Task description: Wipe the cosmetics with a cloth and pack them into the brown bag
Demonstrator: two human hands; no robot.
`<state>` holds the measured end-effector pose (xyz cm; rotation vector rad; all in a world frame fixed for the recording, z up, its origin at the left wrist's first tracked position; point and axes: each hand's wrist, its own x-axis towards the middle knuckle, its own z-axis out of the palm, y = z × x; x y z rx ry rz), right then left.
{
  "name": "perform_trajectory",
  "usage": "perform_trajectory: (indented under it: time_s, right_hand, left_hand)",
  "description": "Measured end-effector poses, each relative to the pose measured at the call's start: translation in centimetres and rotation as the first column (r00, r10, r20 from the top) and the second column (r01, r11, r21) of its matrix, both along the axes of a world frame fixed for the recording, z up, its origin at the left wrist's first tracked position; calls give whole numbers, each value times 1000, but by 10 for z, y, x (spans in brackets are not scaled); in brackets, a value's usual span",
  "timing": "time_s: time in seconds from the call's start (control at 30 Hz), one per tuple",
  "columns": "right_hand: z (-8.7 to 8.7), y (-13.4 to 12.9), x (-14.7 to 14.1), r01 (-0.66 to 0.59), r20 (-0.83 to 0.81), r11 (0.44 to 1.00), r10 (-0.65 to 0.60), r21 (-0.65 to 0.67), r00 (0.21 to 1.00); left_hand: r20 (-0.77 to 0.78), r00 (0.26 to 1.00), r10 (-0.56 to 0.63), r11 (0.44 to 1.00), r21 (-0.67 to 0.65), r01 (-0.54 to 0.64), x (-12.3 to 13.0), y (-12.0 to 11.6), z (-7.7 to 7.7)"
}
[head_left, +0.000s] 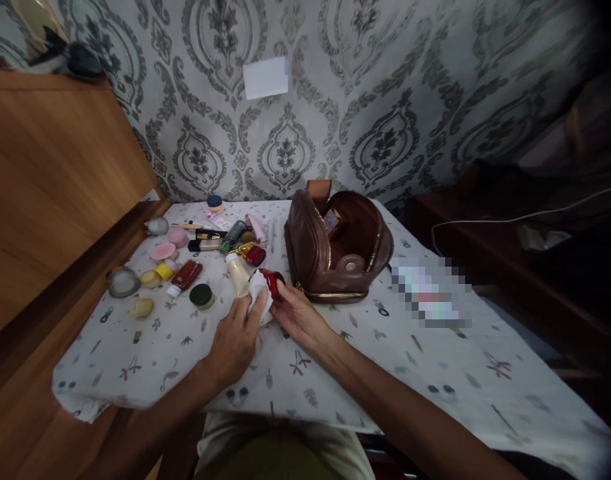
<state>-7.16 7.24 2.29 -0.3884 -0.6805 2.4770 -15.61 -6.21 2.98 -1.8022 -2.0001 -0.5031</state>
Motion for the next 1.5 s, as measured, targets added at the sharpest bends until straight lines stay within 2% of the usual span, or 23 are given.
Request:
perform_trajectory:
  time_s: [0.23, 0.33, 0.43, 0.53, 0.57, 0.63, 0.7, 0.73, 0.8, 0.87, 0.9, 0.93, 0.97, 1.03, 1.07, 1.1, 1.13, 1.17, 1.23, 1.3, 1.4, 1.47, 1.5]
  right_hand:
    - [7, -5, 2, 18, -50, 998, -16, 56, 999]
    - [7, -6, 5, -17, -20, 998, 18, 54, 1000]
    - [8, -7, 7, -8, -6, 996, 9, 84, 1000]
    - [9, -8, 8, 63, 12, 976, -67, 208, 998]
    - [10, -9, 8, 90, 20, 961, -99, 261, 995]
    - [11, -11, 8, 136, 32, 925, -157, 355, 987]
    - [13, -12, 8, 150, 45, 900, -184, 409, 982]
    - [14, -13, 8, 141, 55, 894, -181, 424, 982]
    - [17, -13, 8, 116, 70, 886, -165, 448, 984]
    - [18, -13, 9, 108, 83, 874, -167, 474, 982]
    - [19, -12, 9, 111, 90, 864, -177, 491, 980]
    - [18, -12, 9, 112, 97, 853, -187, 510, 978]
    - [18, -11, 9, 106, 108, 841, -191, 530, 976]
    - [16, -10, 9, 79, 120, 818, -177, 570, 977]
    - [14, -10, 9, 66, 116, 802, -167, 594, 979]
    - [13, -11, 10, 58, 109, 779, -160, 625, 981]
    - [13, -12, 10, 51, 97, 744, -154, 666, 983]
    - [13, -13, 11, 44, 83, 700, -147, 713, 986]
    - [13, -17, 13, 26, 75, 598, -142, 801, 987]
    - [14, -20, 16, -6, 102, 524, -155, 851, 983]
    - [14, -24, 18, -62, 183, 473, -214, 879, 960]
    - [12, -25, 18, -90, 214, 447, -233, 890, 949]
    - [11, -25, 18, -93, 212, 433, -235, 897, 949]
  left_hand:
    - [102, 995, 22, 997, 76, -30, -9, 5, 8]
    - [290, 957, 28, 997, 65, -49, -13, 6, 7]
    - [542, 840, 6, 996, 71, -53, -14, 6, 4]
    - [795, 605, 38, 995, 27, -98, -12, 5, 5]
    - [871, 486, 66, 994, -14, -110, -9, 5, 7]
    - [972, 191, 138, 987, -118, -111, -3, 3, 12]
    - [975, -97, 200, 975, -207, -76, 3, 1, 19]
    - [955, -200, 218, 971, -233, -56, 5, -1, 23]
    - [926, -295, 236, 967, -255, -28, 6, -7, 31]
    - [924, -270, 271, 961, -277, 18, 6, -16, 39]
    - [936, -206, 285, 958, -281, 47, 5, -20, 43]
    - [957, -95, 274, 961, -268, 69, 5, -24, 47]
    - [973, 65, 220, 971, -225, 78, 5, -27, 51]
    - [884, 467, 8, 995, -55, 86, 5, -31, 58]
    - [747, 658, -95, 994, 33, 106, 6, -31, 60]
    - [570, 805, -162, 987, 89, 135, 6, -30, 61]
    - [386, 902, -191, 981, 105, 163, 6, -27, 60]
    - [221, 956, -195, 980, 89, 180, 5, -23, 58]
    - [0, 987, -161, 987, 19, 161, 2, -14, 53]
    - [-64, 991, -114, 993, -16, 113, -3, -5, 49]
    - [67, 997, -39, 999, 3, 39, -12, 4, 49]
    - [285, 958, -11, 1000, 1, 11, -20, 7, 51]
    - [418, 908, 1, 1000, -10, 3, -24, 7, 50]
